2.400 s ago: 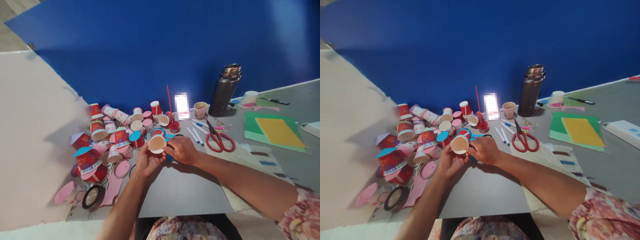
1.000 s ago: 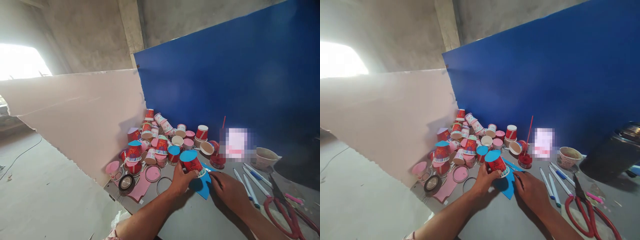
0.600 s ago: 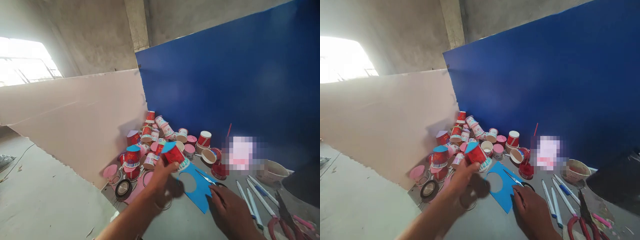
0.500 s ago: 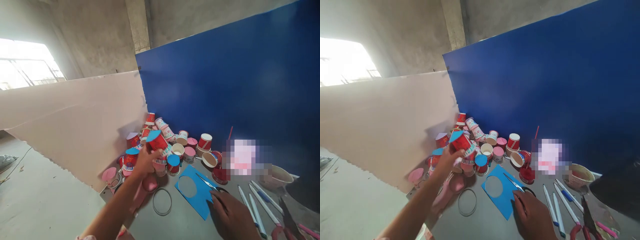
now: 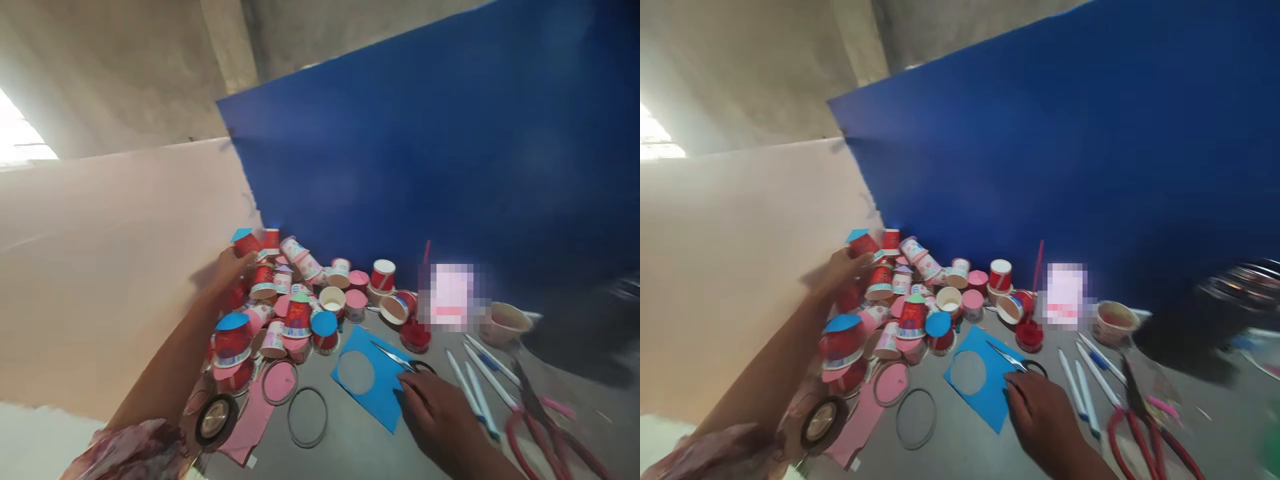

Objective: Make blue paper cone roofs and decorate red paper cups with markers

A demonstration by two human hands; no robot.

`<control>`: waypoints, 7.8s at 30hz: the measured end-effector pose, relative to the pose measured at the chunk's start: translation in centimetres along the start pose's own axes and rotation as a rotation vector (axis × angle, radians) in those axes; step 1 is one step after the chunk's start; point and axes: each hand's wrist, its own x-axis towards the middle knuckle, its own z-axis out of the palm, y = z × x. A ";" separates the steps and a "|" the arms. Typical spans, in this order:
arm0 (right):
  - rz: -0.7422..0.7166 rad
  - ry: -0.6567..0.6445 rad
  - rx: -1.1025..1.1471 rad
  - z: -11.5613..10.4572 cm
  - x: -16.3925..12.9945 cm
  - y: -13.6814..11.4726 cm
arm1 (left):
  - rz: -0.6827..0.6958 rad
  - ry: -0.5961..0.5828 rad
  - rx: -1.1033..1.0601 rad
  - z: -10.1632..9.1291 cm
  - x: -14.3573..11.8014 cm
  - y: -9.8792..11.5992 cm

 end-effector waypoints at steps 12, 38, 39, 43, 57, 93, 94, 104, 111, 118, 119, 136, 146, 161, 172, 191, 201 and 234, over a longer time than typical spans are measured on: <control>0.019 -0.005 0.020 -0.1 1.3 0.2 | 0.856 -0.407 -0.191 6.8 -20.3 2.5; 0.518 0.358 0.301 -2.4 2.4 2.1 | 0.980 -0.666 -0.270 20.4 -26.5 -1.5; 0.537 0.361 0.308 -2.5 2.5 2.2 | 0.980 -0.670 -0.262 20.5 -26.6 -1.6; 0.547 0.338 0.295 -2.7 2.6 2.3 | 0.980 -0.674 -0.240 20.5 -26.7 -1.6; 0.344 0.062 -0.131 -3.4 1.9 1.4 | 1.035 -0.706 -0.032 20.0 -27.7 -0.9; 0.818 -0.309 -0.721 -9.6 3.2 4.6 | 1.062 -0.570 0.024 20.3 -28.0 -1.0; 0.785 -0.287 -0.729 -9.3 3.2 4.0 | 1.062 -0.567 0.038 20.3 -28.1 -1.0; 0.291 -0.484 -0.448 -4.2 2.3 0.5 | 1.051 -0.613 0.157 19.9 -28.5 -0.6; 0.405 -0.207 -0.352 -7.0 3.4 0.9 | 1.069 -0.641 0.191 19.7 -28.3 -0.3; 0.649 -0.251 -0.346 -11.5 4.1 1.8 | 1.096 -0.678 0.176 19.3 -27.8 0.1; 0.650 -0.285 -0.381 -11.9 3.6 1.7 | 1.106 -0.688 0.175 19.2 -27.8 0.1; 0.852 -0.368 -0.599 -10.7 -9.1 -1.6 | 1.117 -0.914 0.109 15.6 -29.3 -0.7; 0.546 -0.469 -0.511 -7.7 -7.9 -2.1 | 0.655 -0.455 0.227 8.8 -27.1 -5.9; 0.506 -0.349 0.044 -9.9 -4.3 -1.4 | 0.788 -0.456 0.108 9.1 -27.7 -5.8; 0.247 -0.013 0.000 -5.2 -2.2 1.4 | 1.303 -0.661 0.269 16.5 -28.2 -0.6; 0.210 0.060 0.012 -5.1 -3.0 2.5 | 0.890 -0.565 -0.204 17.3 -26.2 -1.7; 0.219 0.265 0.106 -5.7 -2.7 1.9 | 0.921 -0.582 -0.254 17.3 -26.9 -1.9; 0.499 0.306 0.526 -6.2 -2.0 2.6 | 1.130 -0.637 0.010 18.0 -28.5 -2.9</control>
